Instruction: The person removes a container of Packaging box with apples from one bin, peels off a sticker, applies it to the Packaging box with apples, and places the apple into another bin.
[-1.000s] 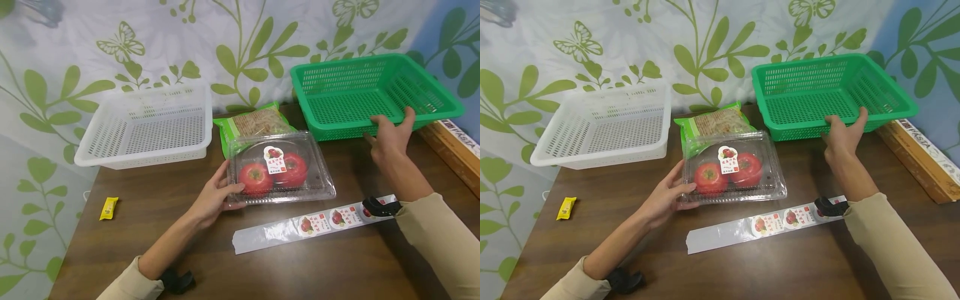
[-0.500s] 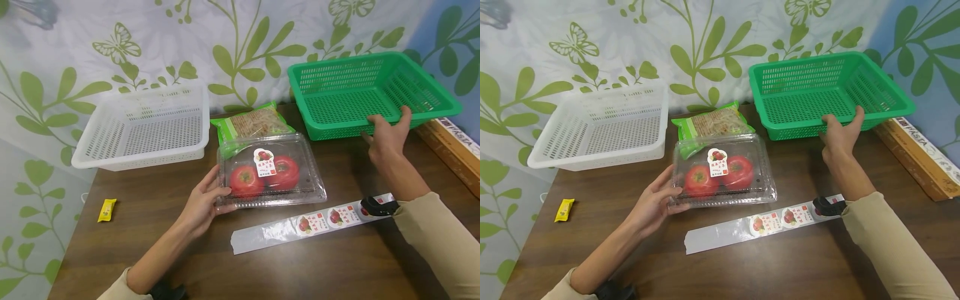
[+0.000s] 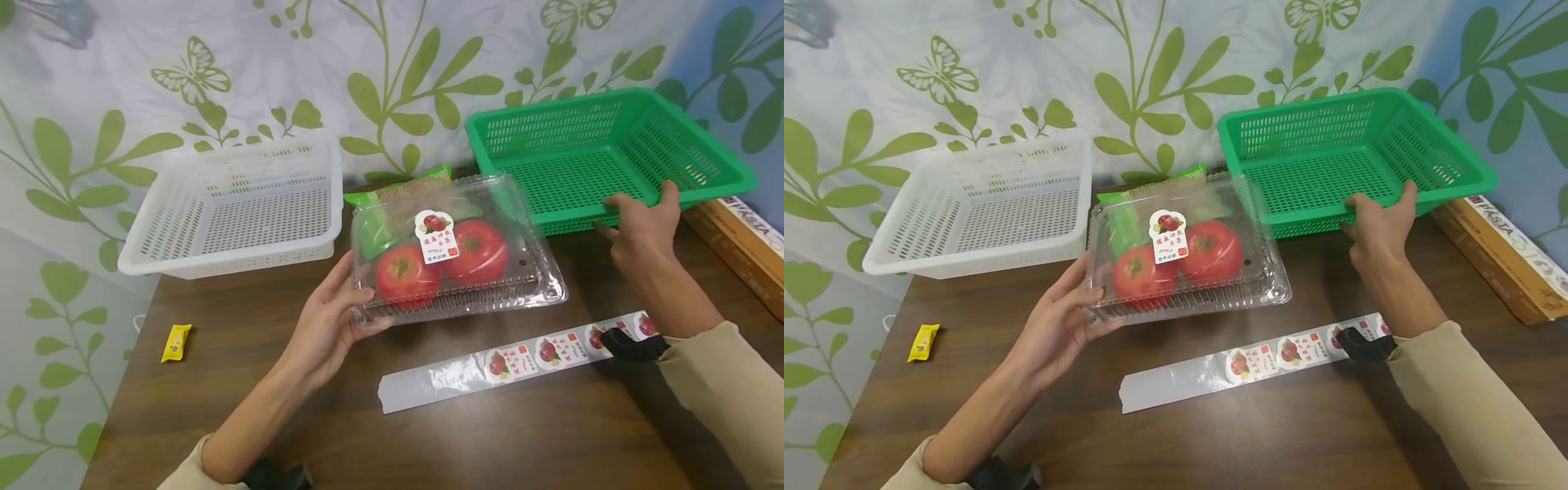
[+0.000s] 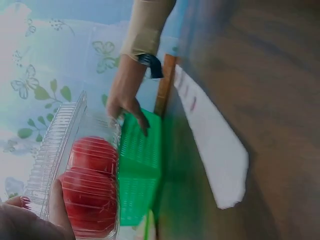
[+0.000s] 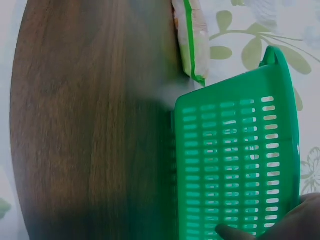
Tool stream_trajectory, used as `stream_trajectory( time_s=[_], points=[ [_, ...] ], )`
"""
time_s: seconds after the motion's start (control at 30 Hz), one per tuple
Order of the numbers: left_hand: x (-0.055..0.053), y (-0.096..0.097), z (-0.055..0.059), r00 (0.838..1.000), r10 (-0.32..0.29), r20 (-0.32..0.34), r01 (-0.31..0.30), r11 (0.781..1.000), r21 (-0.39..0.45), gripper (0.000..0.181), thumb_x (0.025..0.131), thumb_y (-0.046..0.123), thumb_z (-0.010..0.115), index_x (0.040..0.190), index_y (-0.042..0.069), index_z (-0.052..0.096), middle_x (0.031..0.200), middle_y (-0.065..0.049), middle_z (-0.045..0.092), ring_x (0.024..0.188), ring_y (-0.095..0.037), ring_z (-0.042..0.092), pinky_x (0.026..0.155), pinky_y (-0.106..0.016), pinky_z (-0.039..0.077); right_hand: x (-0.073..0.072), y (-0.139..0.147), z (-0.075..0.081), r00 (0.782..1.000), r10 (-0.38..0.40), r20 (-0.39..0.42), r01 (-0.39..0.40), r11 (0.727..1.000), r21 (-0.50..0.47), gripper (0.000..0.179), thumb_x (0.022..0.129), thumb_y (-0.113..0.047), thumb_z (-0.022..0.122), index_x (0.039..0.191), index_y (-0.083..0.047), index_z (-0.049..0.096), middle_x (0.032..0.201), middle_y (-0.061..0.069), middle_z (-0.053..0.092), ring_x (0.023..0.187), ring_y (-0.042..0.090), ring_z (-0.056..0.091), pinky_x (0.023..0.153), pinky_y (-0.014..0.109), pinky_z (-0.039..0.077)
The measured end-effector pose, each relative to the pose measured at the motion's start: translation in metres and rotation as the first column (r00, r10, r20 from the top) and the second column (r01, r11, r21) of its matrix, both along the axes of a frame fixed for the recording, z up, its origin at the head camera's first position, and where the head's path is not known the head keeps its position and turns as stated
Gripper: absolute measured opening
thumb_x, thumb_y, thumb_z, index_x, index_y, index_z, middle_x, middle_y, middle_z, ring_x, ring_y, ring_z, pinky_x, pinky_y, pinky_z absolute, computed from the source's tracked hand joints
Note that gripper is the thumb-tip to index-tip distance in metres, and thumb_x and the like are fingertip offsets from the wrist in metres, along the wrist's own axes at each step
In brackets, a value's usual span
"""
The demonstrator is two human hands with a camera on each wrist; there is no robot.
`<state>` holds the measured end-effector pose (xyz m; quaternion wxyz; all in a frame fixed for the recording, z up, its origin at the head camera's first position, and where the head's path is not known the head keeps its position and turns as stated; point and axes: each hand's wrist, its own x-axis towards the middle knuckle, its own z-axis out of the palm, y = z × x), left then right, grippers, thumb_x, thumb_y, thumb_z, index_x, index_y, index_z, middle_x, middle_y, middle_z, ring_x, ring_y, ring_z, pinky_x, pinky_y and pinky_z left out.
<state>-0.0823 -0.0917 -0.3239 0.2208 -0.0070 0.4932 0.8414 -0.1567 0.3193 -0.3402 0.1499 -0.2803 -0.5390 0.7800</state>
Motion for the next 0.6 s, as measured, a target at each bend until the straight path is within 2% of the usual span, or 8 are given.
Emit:
stream_trajectory(
  time_s=[0.07, 0.1, 0.2, 0.27, 0.4, 0.47, 0.53, 0.6],
  points=[
    [-0.005, 0.007, 0.005, 1.000, 0.010, -0.011, -0.009, 1.000, 0.011, 0.077, 0.093, -0.003, 0.051, 0.158, 0.022, 0.019, 0.155, -0.002, 0.033, 0.134, -0.025, 0.043, 0.084, -0.045, 0.055, 0.001, 0.000, -0.001, 1.000, 0.010, 0.004, -0.010, 1.000, 0.009, 0.094, 0.094, 0.000, 0.060, 0.156, -0.041, 0.003, 0.155, -0.007, 0.009, 0.125, 0.013, 0.041, 0.100, 0.039, 0.041],
    [-0.008, 0.012, 0.008, 1.000, 0.017, -0.012, -0.017, 1.000, 0.021, 0.076, 0.093, -0.003, 0.051, 0.158, 0.022, 0.020, 0.155, -0.002, 0.033, 0.134, -0.024, 0.043, 0.085, -0.045, 0.055, 0.001, 0.000, -0.001, 1.000, 0.013, 0.003, -0.013, 1.000, 0.010, 0.093, 0.094, 0.000, 0.060, 0.156, -0.041, 0.005, 0.154, -0.006, 0.012, 0.125, 0.013, 0.041, 0.097, 0.037, 0.045],
    [-0.020, 0.032, 0.017, 0.999, 0.044, -0.008, -0.044, 0.998, 0.046, 0.077, 0.092, -0.002, 0.053, 0.158, 0.023, 0.022, 0.154, -0.004, 0.034, 0.129, -0.021, 0.046, 0.084, -0.045, 0.055, 0.003, 0.002, -0.003, 1.000, 0.009, -0.015, -0.009, 1.000, 0.018, 0.092, 0.093, -0.001, 0.063, 0.156, -0.039, 0.008, 0.152, -0.006, 0.019, 0.123, 0.013, 0.042, 0.078, 0.027, 0.055],
    [-0.031, 0.048, 0.023, 0.998, 0.061, -0.003, -0.061, 0.996, 0.065, 0.077, 0.092, -0.003, 0.055, 0.157, 0.024, 0.024, 0.152, -0.003, 0.034, 0.125, -0.021, 0.050, 0.082, -0.044, 0.055, 0.004, 0.004, -0.003, 0.998, 0.006, -0.055, -0.006, 1.000, -0.007, 0.091, 0.091, -0.001, 0.066, 0.155, -0.038, 0.014, 0.149, -0.007, 0.024, 0.121, 0.013, 0.042, 0.064, 0.023, 0.055],
    [-0.053, 0.084, 0.034, 0.996, 0.086, 0.003, -0.086, 0.993, 0.086, 0.075, 0.091, -0.001, 0.059, 0.156, 0.024, 0.029, 0.148, -0.003, 0.039, 0.120, -0.024, 0.056, 0.079, -0.042, 0.057, 0.006, 0.006, -0.004, 0.992, 0.011, -0.128, -0.018, 0.999, -0.049, 0.081, 0.088, -0.002, 0.072, 0.148, -0.034, 0.028, 0.139, -0.006, 0.035, 0.115, 0.014, 0.047, 0.060, 0.028, 0.057],
    [-0.065, 0.102, 0.039, 0.995, 0.101, 0.001, -0.101, 0.992, 0.081, 0.074, 0.092, 0.000, 0.061, 0.156, 0.023, 0.031, 0.146, -0.002, 0.041, 0.121, -0.025, 0.055, 0.077, -0.041, 0.057, 0.007, 0.006, -0.005, 0.990, 0.026, -0.136, -0.033, 0.998, -0.049, 0.078, 0.088, -0.004, 0.073, 0.146, -0.033, 0.030, 0.136, -0.006, 0.036, 0.113, 0.015, 0.049, 0.060, 0.030, 0.057],
    [-0.075, 0.119, 0.042, 0.993, 0.118, -0.006, -0.118, 0.991, 0.063, 0.074, 0.093, 0.003, 0.063, 0.156, 0.023, 0.031, 0.145, -0.003, 0.043, 0.125, -0.024, 0.052, 0.075, -0.041, 0.058, 0.007, 0.005, -0.005, 0.991, 0.029, -0.127, -0.034, 0.999, -0.038, 0.081, 0.088, -0.003, 0.072, 0.148, -0.034, 0.028, 0.136, -0.006, 0.035, 0.112, 0.015, 0.049, 0.064, 0.030, 0.057],
    [-0.085, 0.134, 0.045, 0.990, 0.142, -0.010, -0.142, 0.989, 0.041, 0.073, 0.093, 0.005, 0.065, 0.155, 0.022, 0.031, 0.143, -0.003, 0.045, 0.125, -0.023, 0.051, 0.074, -0.040, 0.058, 0.007, 0.003, -0.005, 0.993, 0.037, -0.113, -0.041, 0.999, -0.030, 0.086, 0.089, -0.003, 0.071, 0.152, -0.036, 0.022, 0.140, -0.006, 0.032, 0.114, 0.015, 0.048, 0.075, 0.033, 0.054]
  ],
)
